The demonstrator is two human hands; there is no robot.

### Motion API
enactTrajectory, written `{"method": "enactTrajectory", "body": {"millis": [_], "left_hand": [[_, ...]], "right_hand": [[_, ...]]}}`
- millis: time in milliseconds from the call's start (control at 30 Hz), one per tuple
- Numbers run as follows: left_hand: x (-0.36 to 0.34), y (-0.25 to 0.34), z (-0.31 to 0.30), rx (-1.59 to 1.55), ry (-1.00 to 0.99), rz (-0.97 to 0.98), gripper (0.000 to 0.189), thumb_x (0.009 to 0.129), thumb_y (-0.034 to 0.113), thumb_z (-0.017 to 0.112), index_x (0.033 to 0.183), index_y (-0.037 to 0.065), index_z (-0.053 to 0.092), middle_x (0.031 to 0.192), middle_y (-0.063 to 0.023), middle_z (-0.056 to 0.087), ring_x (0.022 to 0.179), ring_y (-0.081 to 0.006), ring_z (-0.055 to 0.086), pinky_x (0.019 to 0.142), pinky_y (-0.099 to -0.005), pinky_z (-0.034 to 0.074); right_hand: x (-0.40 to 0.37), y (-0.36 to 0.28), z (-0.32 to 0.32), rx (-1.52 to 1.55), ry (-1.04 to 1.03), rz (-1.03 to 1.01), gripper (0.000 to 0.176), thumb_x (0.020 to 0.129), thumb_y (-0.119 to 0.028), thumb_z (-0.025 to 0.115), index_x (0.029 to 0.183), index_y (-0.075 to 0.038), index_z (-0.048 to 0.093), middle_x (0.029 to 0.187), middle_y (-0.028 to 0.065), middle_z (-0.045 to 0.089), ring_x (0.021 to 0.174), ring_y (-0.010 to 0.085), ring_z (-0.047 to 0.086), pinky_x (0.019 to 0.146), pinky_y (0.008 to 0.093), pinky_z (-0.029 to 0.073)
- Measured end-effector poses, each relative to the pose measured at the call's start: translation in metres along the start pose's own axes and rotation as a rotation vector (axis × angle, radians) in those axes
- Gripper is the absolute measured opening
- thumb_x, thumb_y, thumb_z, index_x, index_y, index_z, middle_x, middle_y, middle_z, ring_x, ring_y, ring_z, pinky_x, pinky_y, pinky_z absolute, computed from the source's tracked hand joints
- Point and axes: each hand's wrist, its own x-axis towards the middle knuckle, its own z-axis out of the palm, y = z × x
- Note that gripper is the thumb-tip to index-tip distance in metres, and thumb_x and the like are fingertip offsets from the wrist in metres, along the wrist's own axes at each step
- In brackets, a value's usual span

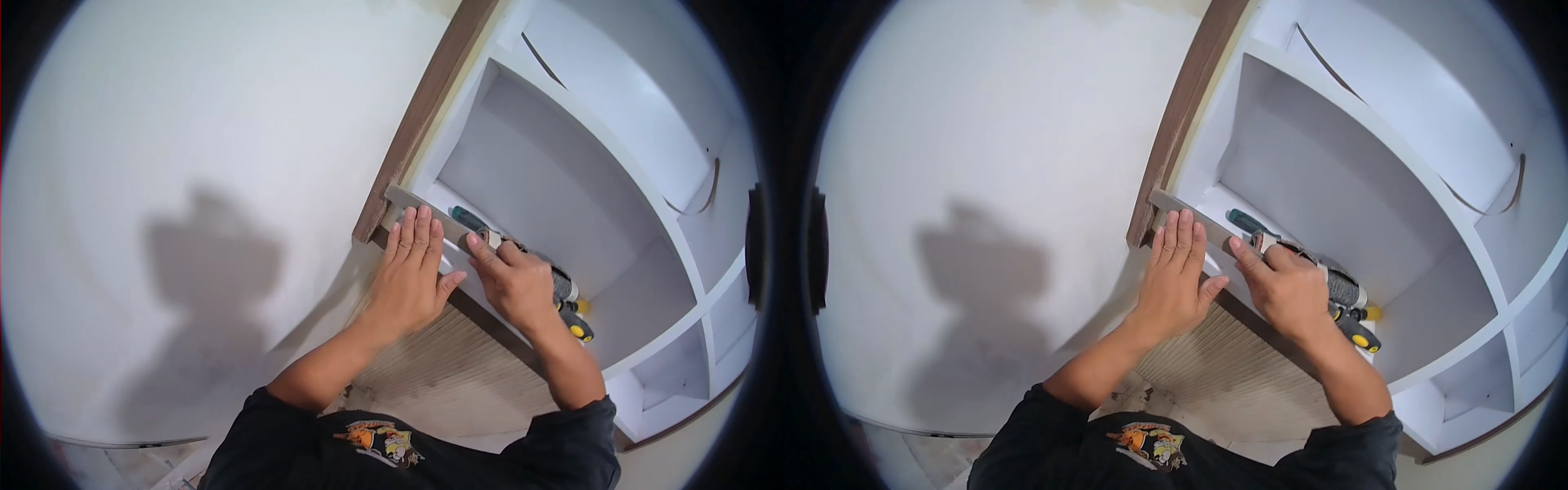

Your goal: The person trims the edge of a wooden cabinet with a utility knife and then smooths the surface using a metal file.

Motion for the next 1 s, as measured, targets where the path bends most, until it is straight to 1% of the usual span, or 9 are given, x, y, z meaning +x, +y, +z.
{"method": "enactTrajectory", "body": {"millis": [133,267,400,600,633,700,867,900,1000], "left_hand": [[0.013,-0.002,-0.002,-0.037,0.098,-0.033,0.081,0.104,0.044,0.052,0.156,-0.012,0.025,0.164,-0.0360,0.019,0.153,-0.0530,0.016,0.122,-0.0620,0.016],[0.002,-0.004,0.004,-0.050,0.066,-0.013,0.081,0.104,0.042,0.053,0.156,-0.012,0.025,0.163,-0.0368,0.020,0.153,-0.0531,0.017,0.122,-0.0625,0.016],[0.024,-0.004,-0.008,-0.027,0.141,-0.022,0.080,0.103,0.040,0.055,0.155,-0.013,0.026,0.162,-0.0373,0.022,0.153,-0.0532,0.018,0.122,-0.0630,0.016],[-0.001,-0.002,0.002,-0.065,0.058,-0.012,0.078,0.102,0.037,0.057,0.154,-0.013,0.029,0.162,-0.0378,0.022,0.152,-0.0538,0.019,0.122,-0.0633,0.017],[0.007,-0.001,-0.003,-0.061,0.094,-0.007,0.078,0.102,0.037,0.057,0.154,-0.013,0.029,0.162,-0.0380,0.023,0.152,-0.0542,0.019,0.122,-0.0635,0.017],[0.034,-0.004,-0.011,-0.053,0.171,0.008,0.077,0.102,0.036,0.057,0.154,-0.013,0.029,0.161,-0.0383,0.023,0.152,-0.0551,0.019,0.121,-0.0640,0.018],[0.005,-0.001,-0.007,-0.071,0.051,0.001,0.075,0.103,0.035,0.056,0.153,-0.014,0.030,0.161,-0.0381,0.024,0.152,-0.0539,0.020,0.122,-0.0617,0.018],[0.003,0.002,-0.003,-0.084,0.043,-0.010,0.075,0.103,0.035,0.056,0.153,-0.014,0.030,0.161,-0.0381,0.023,0.152,-0.0536,0.020,0.122,-0.0616,0.018],[0.049,0.002,-0.021,-0.064,0.164,0.038,0.075,0.103,0.034,0.056,0.153,-0.015,0.030,0.161,-0.0389,0.024,0.151,-0.0548,0.020,0.122,-0.0621,0.018]], "right_hand": [[0.021,-0.003,-0.010,-0.101,-0.180,0.084,0.040,0.087,-0.023,0.078,0.126,-0.031,0.074,0.079,0.0025,0.063,0.057,0.0228,0.065,0.051,0.0365,0.054],[-0.005,0.001,0.005,0.032,-0.003,0.005,0.047,0.087,-0.025,0.078,0.132,-0.032,0.069,0.073,0.0017,0.056,0.053,0.0240,0.061,0.048,0.0381,0.051],[0.028,-0.003,-0.009,-0.106,-0.137,0.068,0.044,0.085,-0.022,0.078,0.129,-0.029,0.072,0.076,0.0028,0.061,0.057,0.0231,0.065,0.051,0.0368,0.054],[-0.001,0.002,0.005,-0.022,-0.019,-0.005,0.047,0.088,-0.018,0.074,0.133,-0.031,0.069,0.074,0.0022,0.055,0.054,0.0246,0.062,0.048,0.0386,0.052],[0.012,-0.003,-0.007,-0.081,-0.129,0.076,0.047,0.087,-0.020,0.075,0.132,-0.032,0.069,0.073,0.0027,0.055,0.055,0.0246,0.062,0.049,0.0388,0.052],[0.025,0.001,-0.010,-0.086,-0.112,0.076,0.047,0.086,-0.021,0.076,0.132,-0.032,0.070,0.072,0.0027,0.055,0.055,0.0245,0.062,0.049,0.0387,0.052],[-0.005,0.001,0.000,0.010,-0.020,-0.005,0.046,0.087,-0.024,0.077,0.131,-0.032,0.070,0.072,0.0019,0.055,0.054,0.0245,0.062,0.047,0.0393,0.049],[0.001,0.002,-0.006,-0.093,-0.083,0.023,0.045,0.088,-0.023,0.077,0.131,-0.032,0.070,0.071,0.0020,0.055,0.053,0.0243,0.062,0.046,0.0392,0.049],[0.036,0.005,-0.018,-0.076,-0.050,0.118,0.044,0.089,-0.022,0.076,0.131,-0.033,0.070,0.071,0.0023,0.055,0.052,0.0248,0.061,0.046,0.0389,0.051]]}}
